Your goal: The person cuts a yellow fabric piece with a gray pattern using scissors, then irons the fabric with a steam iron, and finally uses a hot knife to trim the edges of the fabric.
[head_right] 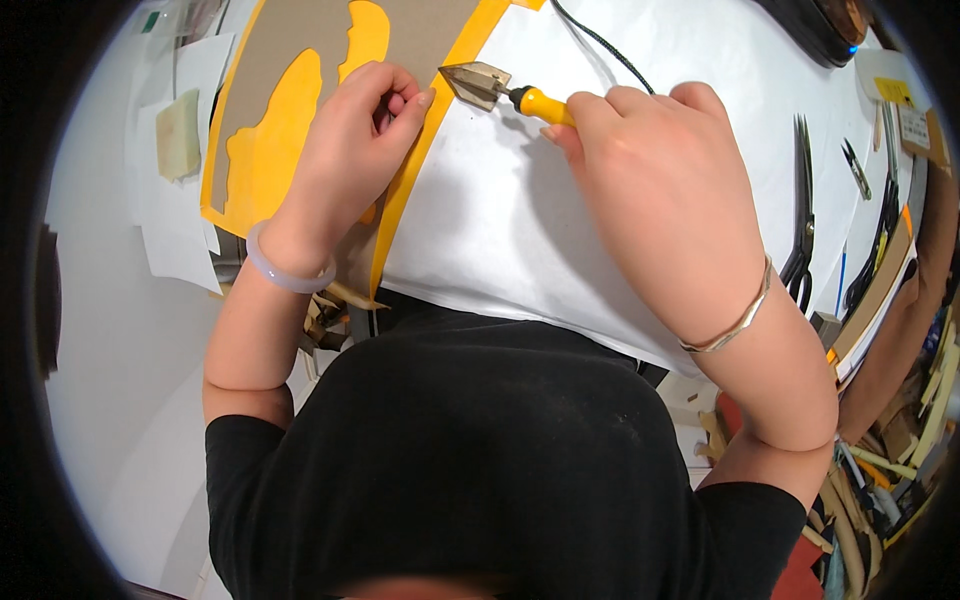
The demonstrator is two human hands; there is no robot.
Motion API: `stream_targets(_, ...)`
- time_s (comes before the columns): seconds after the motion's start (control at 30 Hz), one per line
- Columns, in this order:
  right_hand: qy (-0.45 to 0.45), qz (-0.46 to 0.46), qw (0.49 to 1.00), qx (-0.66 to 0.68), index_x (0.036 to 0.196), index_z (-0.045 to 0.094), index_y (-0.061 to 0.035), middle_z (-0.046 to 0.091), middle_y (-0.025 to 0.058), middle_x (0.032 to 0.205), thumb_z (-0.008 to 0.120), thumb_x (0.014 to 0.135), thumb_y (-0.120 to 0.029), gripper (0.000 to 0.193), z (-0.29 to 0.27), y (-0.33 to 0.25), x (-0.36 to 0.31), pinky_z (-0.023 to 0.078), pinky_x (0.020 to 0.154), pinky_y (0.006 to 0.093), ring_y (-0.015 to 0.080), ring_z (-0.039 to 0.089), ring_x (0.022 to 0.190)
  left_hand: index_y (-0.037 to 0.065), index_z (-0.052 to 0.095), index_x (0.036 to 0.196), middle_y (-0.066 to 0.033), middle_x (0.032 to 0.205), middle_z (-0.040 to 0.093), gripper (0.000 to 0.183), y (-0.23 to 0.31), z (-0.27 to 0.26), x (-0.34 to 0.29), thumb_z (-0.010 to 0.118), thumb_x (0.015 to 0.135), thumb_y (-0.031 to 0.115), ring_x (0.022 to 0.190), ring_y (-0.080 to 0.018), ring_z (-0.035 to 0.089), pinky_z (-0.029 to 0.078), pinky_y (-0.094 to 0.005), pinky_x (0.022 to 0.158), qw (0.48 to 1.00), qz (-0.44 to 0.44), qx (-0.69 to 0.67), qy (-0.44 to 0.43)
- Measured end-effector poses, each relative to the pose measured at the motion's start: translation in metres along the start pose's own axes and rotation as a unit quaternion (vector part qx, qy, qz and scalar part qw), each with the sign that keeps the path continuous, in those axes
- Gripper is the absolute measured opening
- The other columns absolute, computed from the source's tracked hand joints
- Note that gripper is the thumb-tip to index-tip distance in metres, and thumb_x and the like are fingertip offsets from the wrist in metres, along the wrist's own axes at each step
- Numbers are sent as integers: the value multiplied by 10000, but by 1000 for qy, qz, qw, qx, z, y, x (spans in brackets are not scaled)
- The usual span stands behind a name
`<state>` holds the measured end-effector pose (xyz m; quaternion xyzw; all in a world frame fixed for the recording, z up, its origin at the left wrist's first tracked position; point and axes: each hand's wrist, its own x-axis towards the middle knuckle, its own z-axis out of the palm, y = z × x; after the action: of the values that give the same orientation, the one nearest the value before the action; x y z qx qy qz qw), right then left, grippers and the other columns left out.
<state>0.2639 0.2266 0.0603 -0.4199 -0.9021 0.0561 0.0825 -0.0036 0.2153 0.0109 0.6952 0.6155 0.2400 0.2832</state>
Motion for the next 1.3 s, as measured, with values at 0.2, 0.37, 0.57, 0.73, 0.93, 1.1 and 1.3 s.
stream_targets(0.2,-28,-5,998,-57,980,735,-43,668,99,739,694,1022,-209,177,5,-10,33,460,792,397,304,605,675,-12,636,1013,-31,883,565,142,-17,-8,-7,675,1046,121,766,-126,503,465,-284,707,999,9,-36,-2)
stream_targets(0.37,19,7,999,-34,1021,758,-27,718,117,815,694,1023,-219,202,0,2,36,476,816,385,320,624,704,-18,649,1024,-51,904,587,194,-8,-16,-15,739,1018,154,782,-137,529,483,-294,720,999,-6,-36,-11)
stream_targets(0.57,2,84,996,9,1088,733,-7,734,133,924,692,1033,-189,195,-22,-3,5,467,831,379,317,583,808,-28,658,972,-159,925,658,225,-1,-22,-34,785,964,158,807,-324,628,539,-392,753,998,18,62,-3)
stream_targets(0.73,-4,80,996,35,1031,742,-22,690,104,781,714,1012,-195,176,-29,-11,-19,464,825,400,297,630,726,-18,658,968,-145,893,653,182,-8,-16,-33,769,971,126,772,-302,622,535,-378,729,1000,-8,-5,8)
stream_targets(0.93,12,54,998,43,1043,736,-25,698,96,811,729,995,-190,172,-22,-27,-22,465,830,401,291,639,750,-6,641,951,-119,859,641,146,-26,-19,-31,753,967,87,737,-244,607,523,-349,692,1000,-2,-3,8)
stream_targets(1.1,3,45,998,53,1037,728,-28,688,81,801,732,989,-185,164,-14,-33,-20,464,843,400,278,645,760,-2,628,939,-113,848,634,143,-28,-18,-30,748,959,72,731,-245,602,522,-354,688,1000,7,15,4)
stream_targets(1.3,12,25,997,69,1081,726,-25,653,84,782,726,1002,-181,175,-5,-33,-15,456,836,383,268,595,731,-6,613,954,-70,866,597,157,-28,-14,-31,736,994,84,729,-170,544,498,-304,700,1000,22,14,9)
